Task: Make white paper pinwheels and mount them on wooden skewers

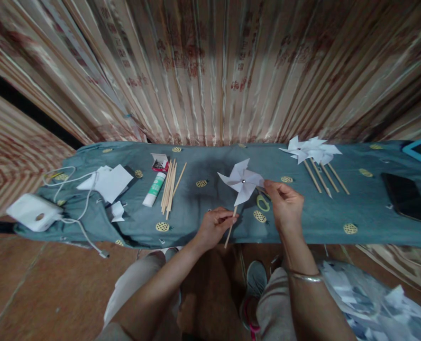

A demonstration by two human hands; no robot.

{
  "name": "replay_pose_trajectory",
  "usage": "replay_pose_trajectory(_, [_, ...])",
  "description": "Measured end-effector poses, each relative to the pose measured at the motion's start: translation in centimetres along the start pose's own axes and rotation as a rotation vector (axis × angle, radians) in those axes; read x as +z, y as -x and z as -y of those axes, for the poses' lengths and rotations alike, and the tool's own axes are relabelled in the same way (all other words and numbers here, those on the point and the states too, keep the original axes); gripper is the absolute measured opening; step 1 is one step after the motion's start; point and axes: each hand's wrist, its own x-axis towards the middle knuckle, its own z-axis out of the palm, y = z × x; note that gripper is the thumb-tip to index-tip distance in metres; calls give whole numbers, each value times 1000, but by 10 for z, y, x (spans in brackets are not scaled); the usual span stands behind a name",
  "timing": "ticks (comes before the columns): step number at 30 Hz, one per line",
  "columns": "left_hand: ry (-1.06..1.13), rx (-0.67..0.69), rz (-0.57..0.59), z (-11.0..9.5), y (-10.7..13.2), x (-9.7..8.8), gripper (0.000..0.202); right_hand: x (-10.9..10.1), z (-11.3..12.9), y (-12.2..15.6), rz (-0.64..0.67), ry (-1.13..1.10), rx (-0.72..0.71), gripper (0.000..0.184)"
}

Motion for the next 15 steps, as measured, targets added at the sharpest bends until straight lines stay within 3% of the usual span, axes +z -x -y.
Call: replay_pose_trajectory(15, [47,-24,-26,0,-1,0,33,3,-3,7,61,3,33,21])
